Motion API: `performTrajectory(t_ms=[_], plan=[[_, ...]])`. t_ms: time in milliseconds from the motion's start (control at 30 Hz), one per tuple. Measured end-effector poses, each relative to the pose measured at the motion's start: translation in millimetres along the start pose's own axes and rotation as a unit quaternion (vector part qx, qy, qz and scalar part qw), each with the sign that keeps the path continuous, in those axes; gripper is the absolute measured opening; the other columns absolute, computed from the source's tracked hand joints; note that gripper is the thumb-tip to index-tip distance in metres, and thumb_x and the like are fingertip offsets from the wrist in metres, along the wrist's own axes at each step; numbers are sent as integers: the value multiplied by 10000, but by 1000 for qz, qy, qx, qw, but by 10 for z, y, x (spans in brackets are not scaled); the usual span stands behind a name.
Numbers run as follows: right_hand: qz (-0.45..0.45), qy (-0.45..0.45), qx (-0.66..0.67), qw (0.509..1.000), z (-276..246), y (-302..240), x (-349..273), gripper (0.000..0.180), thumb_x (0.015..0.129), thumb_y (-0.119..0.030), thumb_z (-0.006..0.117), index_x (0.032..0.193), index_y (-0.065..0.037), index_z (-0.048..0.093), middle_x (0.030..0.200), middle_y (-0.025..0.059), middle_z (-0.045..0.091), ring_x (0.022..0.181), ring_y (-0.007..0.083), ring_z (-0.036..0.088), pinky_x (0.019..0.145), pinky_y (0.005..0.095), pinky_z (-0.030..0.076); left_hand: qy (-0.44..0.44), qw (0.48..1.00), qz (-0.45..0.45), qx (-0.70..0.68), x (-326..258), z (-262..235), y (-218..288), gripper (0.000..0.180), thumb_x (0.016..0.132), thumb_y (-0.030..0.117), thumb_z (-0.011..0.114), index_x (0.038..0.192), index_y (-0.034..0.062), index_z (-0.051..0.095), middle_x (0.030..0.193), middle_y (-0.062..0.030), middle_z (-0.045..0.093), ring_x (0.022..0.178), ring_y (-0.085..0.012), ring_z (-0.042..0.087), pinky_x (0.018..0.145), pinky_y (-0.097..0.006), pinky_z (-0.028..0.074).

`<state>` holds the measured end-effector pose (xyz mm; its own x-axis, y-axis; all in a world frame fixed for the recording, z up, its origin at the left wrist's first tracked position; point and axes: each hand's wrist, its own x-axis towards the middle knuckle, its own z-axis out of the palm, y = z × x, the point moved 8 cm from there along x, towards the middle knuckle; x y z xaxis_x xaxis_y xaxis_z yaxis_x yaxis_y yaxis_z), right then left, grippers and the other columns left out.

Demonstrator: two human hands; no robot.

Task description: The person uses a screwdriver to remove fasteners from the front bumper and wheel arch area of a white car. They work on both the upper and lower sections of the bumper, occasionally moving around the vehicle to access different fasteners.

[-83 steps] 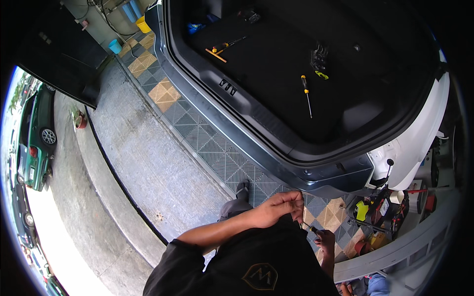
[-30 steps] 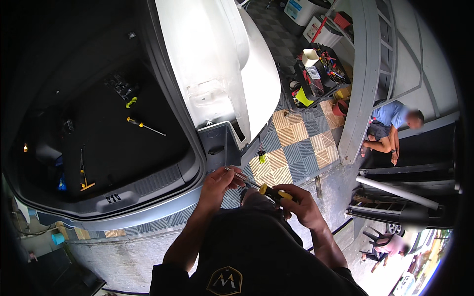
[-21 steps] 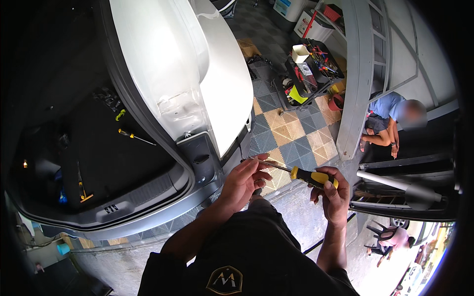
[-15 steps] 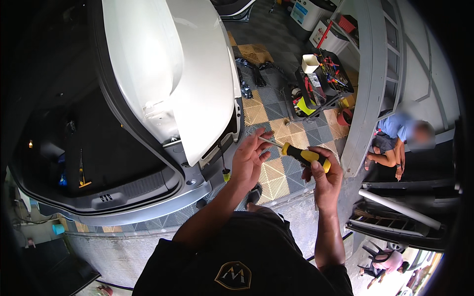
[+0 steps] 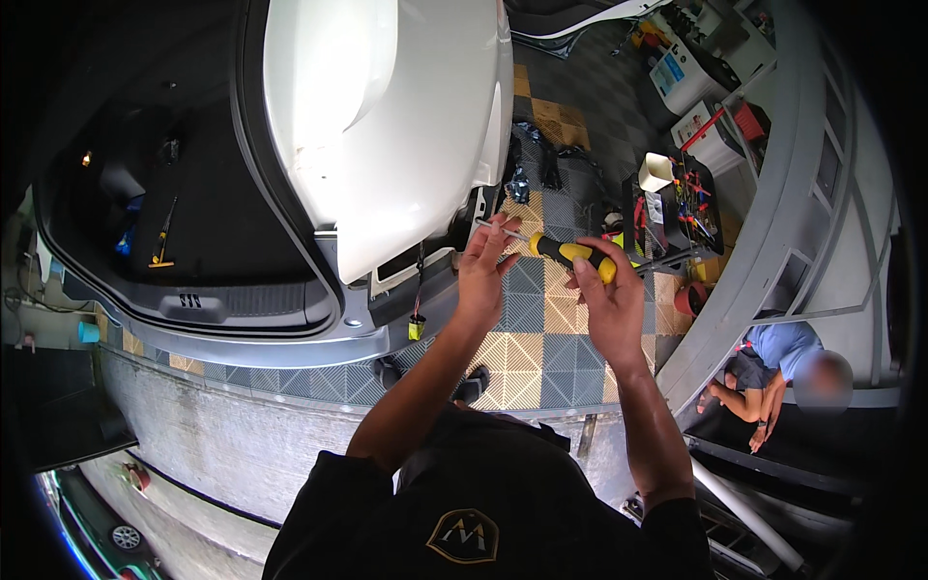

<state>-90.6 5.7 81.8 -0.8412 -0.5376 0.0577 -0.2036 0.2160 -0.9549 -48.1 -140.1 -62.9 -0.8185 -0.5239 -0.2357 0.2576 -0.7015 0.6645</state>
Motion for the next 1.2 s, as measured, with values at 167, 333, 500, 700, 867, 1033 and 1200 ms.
performTrajectory(t_ms=[167, 333, 500, 700, 867, 1033, 1200], plan=[[-19, -3, -35, 999, 42, -99, 59, 321, 991, -147, 632, 1241, 44, 565, 971, 89, 641, 762, 66, 589, 651, 210, 490, -12, 1000, 16, 8, 40, 13, 0, 351, 1036, 455, 516, 1160, 146, 626, 1244, 23, 628, 1169, -127, 510, 994, -348, 379], [-19, -11, -54, 998, 46, -137, 67, 310, 985, -140, 637, 1232, 36, 571, 947, 72, 653, 730, 50, 571, 619, 199, 467, -18, 999, 5, 30, 44, -9, -5, 302, 1060, 364, 485, 1248, 149, 584, 1288, 4, 626, 1179, -111, 534, 1009, -330, 391], [-54, 0, -74, 996, 60, -179, 54, 311, 970, -140, 658, 1220, 27, 579, 964, 93, 667, 741, 55, 589, 602, 204, 469, -24, 999, 9, 36, 48, 1, -13, 299, 1059, 380, 478, 1221, 158, 596, 1277, 7, 625, 1203, -119, 516, 1015, -349, 379], [-114, -58, -266, 955, 320, -754, 316, 321, 945, -272, 676, 1082, 12, 619, 796, 180, 711, 700, 263, 734, 642, 344, 564, 2, 1000, -8, -13, 57, -2, -10, 363, 1046, 449, 483, 1146, 134, 632, 1251, -10, 627, 1209, -152, 522, 1003, -366, 370], [-146, -120, -403, 896, 702, -1190, 683, 307, 933, -286, 681, 989, 10, 623, 745, 178, 688, 647, 329, 697, 628, 401, 540, 6, 1000, -6, 21, -15, -50, 31, 353, 1051, 409, 475, 1198, 119, 613, 1180, -22, 650, 1165, -147, 557, 1003, -365, 381], [-184, -208, -388, 879, 789, -1211, 704, 270, 914, -240, 676, 995, 8, 607, 747, 191, 691, 716, 382, 705, 681, 466, 550, -45, 981, 75, 175, -512, 14, 346, 253, 999, 178, 598, 1217, 51, 594, 1160, -58, 661, 1030, -172, 630, 920, -343, 469], [-291, -352, -399, 795, 856, -1400, 566, 167, 879, -50, 675, 1026, -49, 596, 939, 116, 591, 928, 319, 639, 790, 436, 484, -31, 898, 218, 381, -828, 248, 1204, 320, 935, 11, 611, 1247, -9, 545, 1205, -133, 644, 1111, -244, 640, 956, -359, 487]])
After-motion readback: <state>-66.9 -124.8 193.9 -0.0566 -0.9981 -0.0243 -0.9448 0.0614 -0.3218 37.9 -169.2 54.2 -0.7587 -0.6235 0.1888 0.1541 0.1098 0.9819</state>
